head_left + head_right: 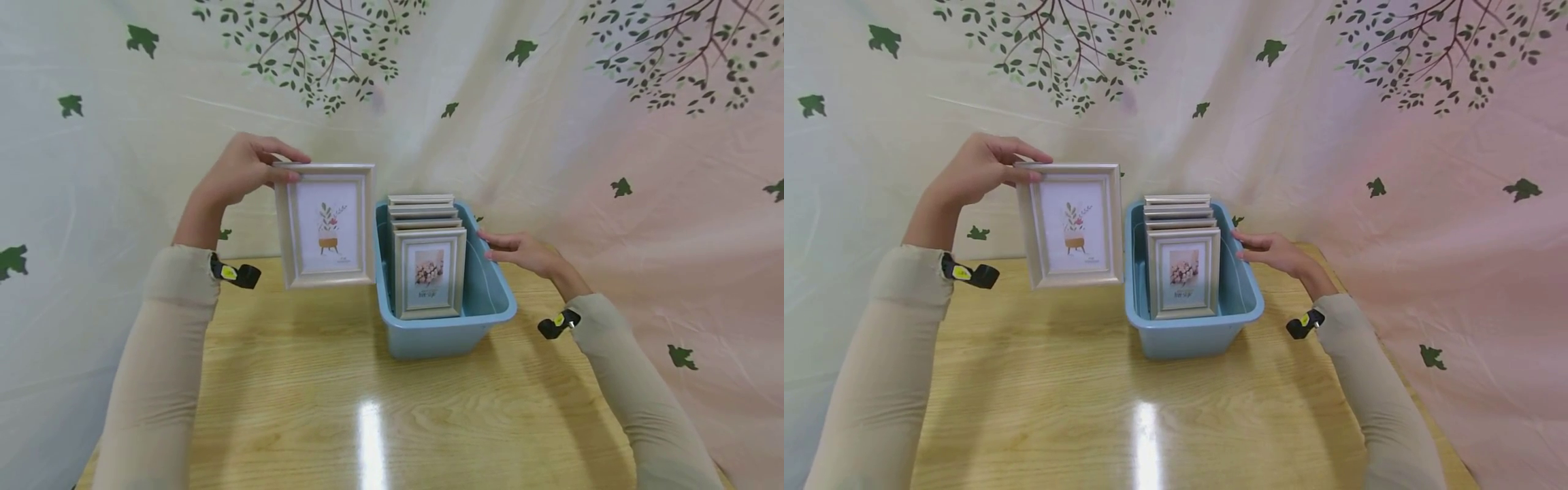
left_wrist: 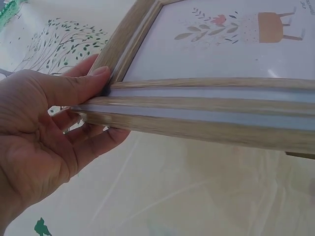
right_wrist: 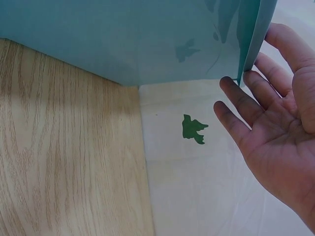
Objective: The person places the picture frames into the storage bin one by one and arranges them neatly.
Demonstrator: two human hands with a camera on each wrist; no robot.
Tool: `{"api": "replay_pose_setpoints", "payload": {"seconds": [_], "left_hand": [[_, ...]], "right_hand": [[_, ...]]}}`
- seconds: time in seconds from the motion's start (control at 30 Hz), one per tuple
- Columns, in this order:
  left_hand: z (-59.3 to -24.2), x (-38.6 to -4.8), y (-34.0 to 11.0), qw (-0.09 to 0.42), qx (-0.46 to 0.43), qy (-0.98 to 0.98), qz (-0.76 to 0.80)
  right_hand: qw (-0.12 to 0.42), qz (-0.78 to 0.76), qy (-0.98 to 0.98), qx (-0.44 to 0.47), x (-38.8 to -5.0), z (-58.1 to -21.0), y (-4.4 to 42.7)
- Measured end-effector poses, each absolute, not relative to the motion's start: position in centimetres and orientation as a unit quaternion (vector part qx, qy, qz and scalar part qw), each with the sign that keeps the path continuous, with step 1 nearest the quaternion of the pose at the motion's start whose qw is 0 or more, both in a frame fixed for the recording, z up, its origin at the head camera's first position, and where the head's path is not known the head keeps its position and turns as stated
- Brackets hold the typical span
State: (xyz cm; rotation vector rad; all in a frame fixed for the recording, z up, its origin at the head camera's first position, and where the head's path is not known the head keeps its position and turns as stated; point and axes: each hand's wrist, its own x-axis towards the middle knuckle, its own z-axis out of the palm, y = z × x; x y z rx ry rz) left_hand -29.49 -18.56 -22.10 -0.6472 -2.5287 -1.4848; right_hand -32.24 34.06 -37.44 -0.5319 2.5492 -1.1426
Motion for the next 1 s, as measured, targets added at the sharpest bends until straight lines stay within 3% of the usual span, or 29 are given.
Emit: {"api": "replay_pose_setpoints", "payload": {"seconds": [0.47,0.77,1.0], "left_hand": [[-20.4,-29.5,-17.5,0.063,-0.214,-0.815,-0.534],[-21.3,-30.5,-15.4,0.058,-0.21,-0.776,-0.592],[-22.2,-31.7,-13.6,0.063,-0.222,-0.758,-0.61]], "right_hand": [[0.145,-0.391,0.891,-0.18,-32.3,-37.5,34.1],[0.156,-0.383,0.894,-0.171,-29.9,-34.4,32.3],[0.157,-0.391,0.893,-0.159,-30.0,-34.4,32.2]]}}
